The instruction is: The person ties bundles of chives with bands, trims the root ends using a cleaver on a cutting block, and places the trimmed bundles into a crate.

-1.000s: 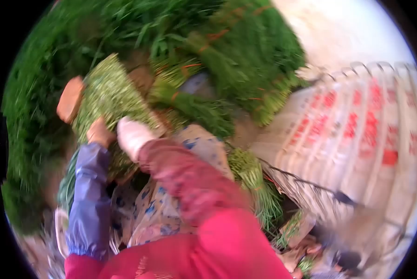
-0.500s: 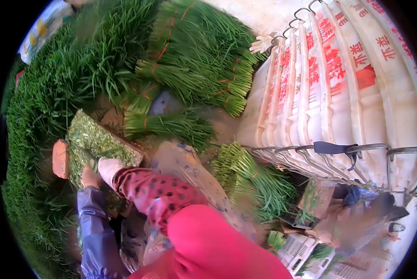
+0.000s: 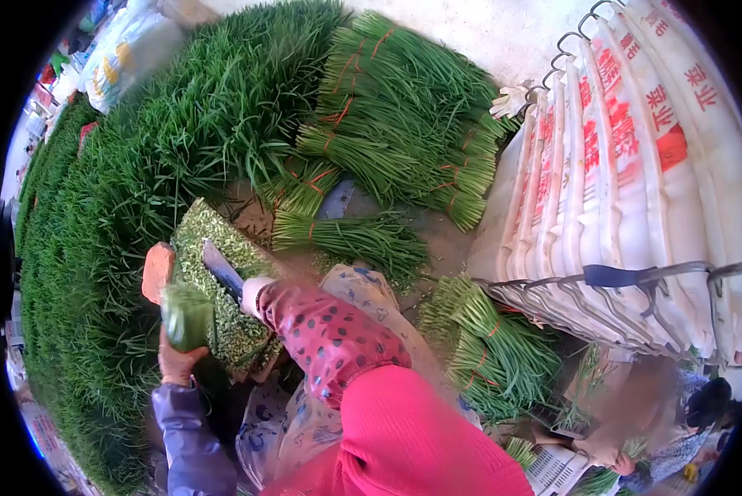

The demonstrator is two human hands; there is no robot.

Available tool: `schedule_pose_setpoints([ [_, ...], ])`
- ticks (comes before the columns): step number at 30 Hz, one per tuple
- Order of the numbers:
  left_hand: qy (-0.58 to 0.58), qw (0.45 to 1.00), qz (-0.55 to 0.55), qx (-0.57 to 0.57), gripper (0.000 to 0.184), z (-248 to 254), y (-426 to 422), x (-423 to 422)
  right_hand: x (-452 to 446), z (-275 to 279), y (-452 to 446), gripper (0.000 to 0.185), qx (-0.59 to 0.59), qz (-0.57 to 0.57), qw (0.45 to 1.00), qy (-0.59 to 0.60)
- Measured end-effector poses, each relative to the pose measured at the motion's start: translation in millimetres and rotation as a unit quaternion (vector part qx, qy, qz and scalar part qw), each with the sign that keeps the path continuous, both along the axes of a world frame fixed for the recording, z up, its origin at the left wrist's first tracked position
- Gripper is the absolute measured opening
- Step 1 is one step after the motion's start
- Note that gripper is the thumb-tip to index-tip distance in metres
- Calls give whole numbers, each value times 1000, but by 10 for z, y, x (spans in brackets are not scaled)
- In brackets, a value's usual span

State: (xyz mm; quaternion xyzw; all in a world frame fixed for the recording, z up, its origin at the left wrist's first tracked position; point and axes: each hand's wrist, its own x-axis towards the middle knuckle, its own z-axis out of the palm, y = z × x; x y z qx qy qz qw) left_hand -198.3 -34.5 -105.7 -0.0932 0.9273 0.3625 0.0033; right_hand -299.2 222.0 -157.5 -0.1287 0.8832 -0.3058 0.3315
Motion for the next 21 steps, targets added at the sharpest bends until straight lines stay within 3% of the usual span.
schedule_pose_setpoints([
  [1, 95, 989, -22, 115, 110, 84, -96, 77, 61, 124, 74, 34, 45, 71, 996, 25],
  [2, 99, 989, 19, 104, 103, 209, -273, 135, 53, -346, -1, 33, 83, 132, 986, 60],
  [3, 139, 979, 37, 141, 94, 507, -225, 217, 128, -442, -44, 32, 80, 126, 979, 142],
  [4, 140, 988, 49, 34, 85, 752, -368, 307, 218, 107, 23, 31, 36, 114, 988, 94],
  [5, 94, 993, 57, 48, 82, 943, -538, 388, 384, 900, 161, 32, -6, 100, 994, 46],
  [6, 158, 987, 26, 25, 79, 1069, -630, 539, 542, 1352, 245, 38, -108, 112, 985, -76],
  [7, 220, 975, -6, 2, 76, 1200, -677, 663, 681, 1586, 290, 44, -208, 122, 951, -196],
  [8, 222, 975, -10, 0, 76, 1448, -580, 750, 841, 1448, 105, 51, -307, 125, 898, -289],
  [9, 199, 901, 74, 377, 78, 1732, -356, 865, 1015, 1440, -49, 58, -399, 128, 826, -378],
  [10, 170, 814, 100, 547, 81, 1809, -85, 915, 1150, 1424, -127, 58, -456, 118, 747, -470],
  [11, 148, 690, 145, 693, 84, 1887, 187, 966, 1270, 1547, -151, 60, -503, 108, 654, -554],
  [12, 381, 842, 133, 359, 85, 1796, 508, 917, 1334, 1541, -268, 60, -503, 114, 655, -552],
  [14, 379, 876, 158, 254, 70, 1716, 337, 1065, 1418, 1498, -584, 68, -643, -21, 423, -637],
  [15, 333, 892, 135, 274, 62, 1642, 300, 1218, 1488, 1518, -597, 68, -641, -15, 427, -638],
  [16, 285, 906, 113, 291, 55, 1578, 276, 1369, 1571, 1535, -606, 67, -704, -36, 433, -562],
  [17, 278, 946, 55, 158, 56, 1574, 237, 1477, 1670, 1541, -624, 66, -761, -58, 433, -480],
  [18, 282, 959, 3, 9, 58, 1579, 212, 1580, 1721, 1486, -678, 58, -771, -76, 421, -471],
  [19, 301, 945, -43, -122, 60, 1583, 186, 1684, 1808, 1417, -721, 58, -769, -75, 422, -474],
  [20, 238, 967, 35, 82, 65, 1693, 134, 1742, 1871, 1416, -728, 54, -764, -106, 430, -470],
  [21, 160, 984, 21, 72, 74, 1826, -79, 1854, 1947, 1403, -732, 50, -756, -138, 436, -467],
])
